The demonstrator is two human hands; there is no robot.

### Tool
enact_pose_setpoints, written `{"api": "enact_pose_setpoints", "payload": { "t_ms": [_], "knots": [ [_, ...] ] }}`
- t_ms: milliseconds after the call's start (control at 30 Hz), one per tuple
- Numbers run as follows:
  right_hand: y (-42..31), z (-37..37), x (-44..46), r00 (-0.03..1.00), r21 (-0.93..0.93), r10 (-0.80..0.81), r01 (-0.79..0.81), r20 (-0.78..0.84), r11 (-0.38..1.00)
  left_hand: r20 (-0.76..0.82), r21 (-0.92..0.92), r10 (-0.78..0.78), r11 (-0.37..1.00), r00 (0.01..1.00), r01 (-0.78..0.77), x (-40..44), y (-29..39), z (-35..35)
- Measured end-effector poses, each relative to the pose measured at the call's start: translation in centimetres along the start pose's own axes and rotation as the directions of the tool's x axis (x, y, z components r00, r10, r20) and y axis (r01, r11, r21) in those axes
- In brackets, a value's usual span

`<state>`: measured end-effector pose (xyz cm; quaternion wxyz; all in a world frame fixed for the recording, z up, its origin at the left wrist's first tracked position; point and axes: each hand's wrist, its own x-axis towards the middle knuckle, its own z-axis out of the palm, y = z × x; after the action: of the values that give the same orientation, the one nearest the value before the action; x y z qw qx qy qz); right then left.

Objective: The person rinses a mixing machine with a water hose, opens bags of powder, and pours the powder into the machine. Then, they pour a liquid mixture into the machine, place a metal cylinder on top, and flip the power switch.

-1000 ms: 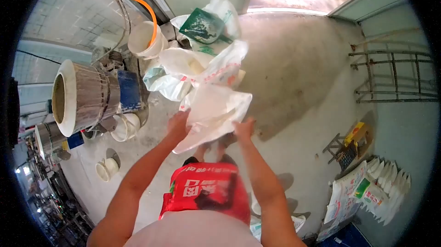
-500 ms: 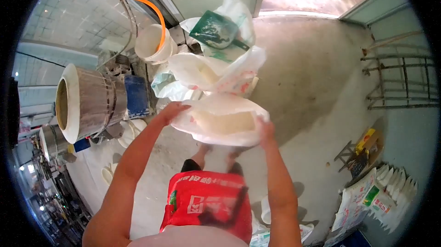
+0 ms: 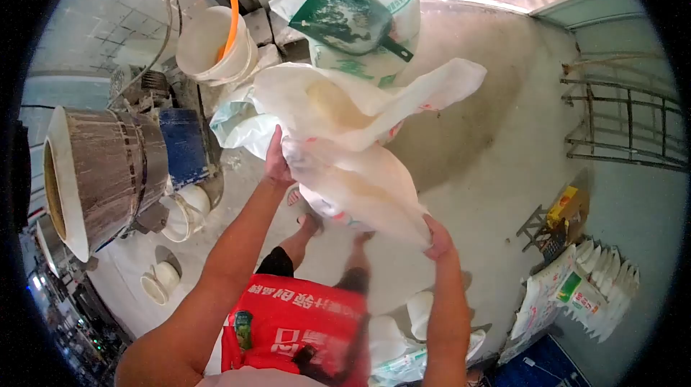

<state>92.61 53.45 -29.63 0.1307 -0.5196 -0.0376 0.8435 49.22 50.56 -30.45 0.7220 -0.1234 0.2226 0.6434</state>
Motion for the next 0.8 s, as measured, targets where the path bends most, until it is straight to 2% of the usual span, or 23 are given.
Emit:
{"api": "enact_pose_setpoints", "payload": {
  "t_ms": [33, 100, 133, 200, 233, 300, 333, 367, 433, 467, 500, 567, 633, 667, 700, 733, 767, 800],
  "knots": [
    [1.3, 0.4, -0.6, 0.986, 0.044, -0.156, 0.158, -0.061, 0.986, -0.090, 0.011, 0.079, 0.997, 0.993, -0.078, -0.5, -0.2, 0.4],
    [3.4, 1.9, -1.3, 0.877, 0.100, -0.442, 0.465, -0.189, 0.880, -0.260, 0.060, 0.239, 0.971, 0.935, -0.232, -2.6, -0.9, 1.2],
    [4.5, 3.1, -1.8, 0.775, 0.022, -0.482, 0.537, -0.408, 0.844, -0.581, 0.235, 0.351, 0.936, 0.734, -0.261, -4.0, -2.1, 1.0],
    [6.1, 7.4, -3.2, 0.431, -0.175, -0.506, 0.607, -0.747, 0.775, -0.651, 0.496, 0.393, 0.868, 0.650, -0.029, -6.6, -6.1, 1.7],
    [7.3, 7.7, -3.0, 0.416, -0.180, -0.523, 0.630, -0.743, 0.756, -0.672, 0.599, 0.428, 0.794, 0.605, 0.103, -7.1, -7.8, 2.3],
    [9.7, 7.6, -2.5, 0.387, -0.187, -0.550, 0.668, -0.740, 0.721, -0.641, 0.512, 0.367, 0.859, 0.674, 0.019, -7.0, -10.5, 3.8],
    [10.0, 7.6, -2.6, 0.463, -0.112, -0.533, 0.672, -0.708, 0.732, -0.619, 0.463, 0.340, 0.886, 0.708, -0.020, -7.0, -11.4, 4.3],
    [9.9, 7.2, -2.4, 0.577, 0.078, -0.474, 0.684, -0.665, 0.725, -0.649, 0.336, 0.232, 0.942, 0.724, 0.000, -6.7, -11.5, 3.8],
    [9.4, 6.0, -1.3, 0.777, 0.444, -0.380, 0.608, -0.502, 0.658, -0.663, 0.068, 0.012, 0.997, 0.749, 0.044, -5.8, -11.2, 1.9],
    [8.9, 5.3, -0.6, 0.837, 0.550, -0.378, 0.546, -0.396, 0.632, -0.544, 0.214, 0.082, 0.976, 0.835, 0.044, -6.3, -11.2, 1.5],
    [7.7, 5.7, -0.6, 0.871, 0.549, -0.387, 0.491, -0.302, 0.677, -0.410, 0.353, 0.133, 0.935, 0.903, 0.022, -7.3, -11.3, 0.9],
    [5.2, 7.7, -1.8, 0.920, 0.530, -0.381, 0.369, -0.091, 0.764, -0.240, 0.302, 0.074, 0.953, 0.968, 0.002, -10.0, -11.2, -0.5],
    [6.2, 4.6, 1.1, 0.974, 0.522, -0.226, 0.193, -0.001, 0.831, -0.133, -0.087, -0.105, 0.992, 0.986, 0.094, -12.8, -11.7, -1.7],
    [6.3, 2.8, 2.4, 0.987, 0.509, -0.153, 0.111, 0.041, 0.854, -0.127, -0.059, -0.102, 0.994, 0.987, 0.095, -13.6, -11.8, -0.1],
    [6.3, 1.2, 2.7, 0.957, 0.438, -0.207, 0.278, -0.204, 0.855, -0.072, -0.114, -0.068, 0.992, 0.995, 0.060, -14.2, -11.4, -5.1],
    [6.4, -0.3, 2.8, 0.864, 0.330, -0.260, 0.419, -0.430, 0.846, -0.016, -0.171, -0.035, 0.985, 0.999, 0.032, -14.8, -11.1, -10.1],
    [6.4, -0.8, 2.9, 0.717, 0.192, -0.312, 0.527, -0.624, 0.828, 0.040, -0.231, -0.001, 0.973, 0.999, 0.010, -15.5, -10.7, -14.9],
    [6.0, 0.3, 2.3, 0.496, -0.176, -0.553, 0.617, -0.669, 0.767, -0.279, 0.015, 0.241, 0.969, 0.930, -0.247, -15.1, -10.0, -10.0]
  ]
}}
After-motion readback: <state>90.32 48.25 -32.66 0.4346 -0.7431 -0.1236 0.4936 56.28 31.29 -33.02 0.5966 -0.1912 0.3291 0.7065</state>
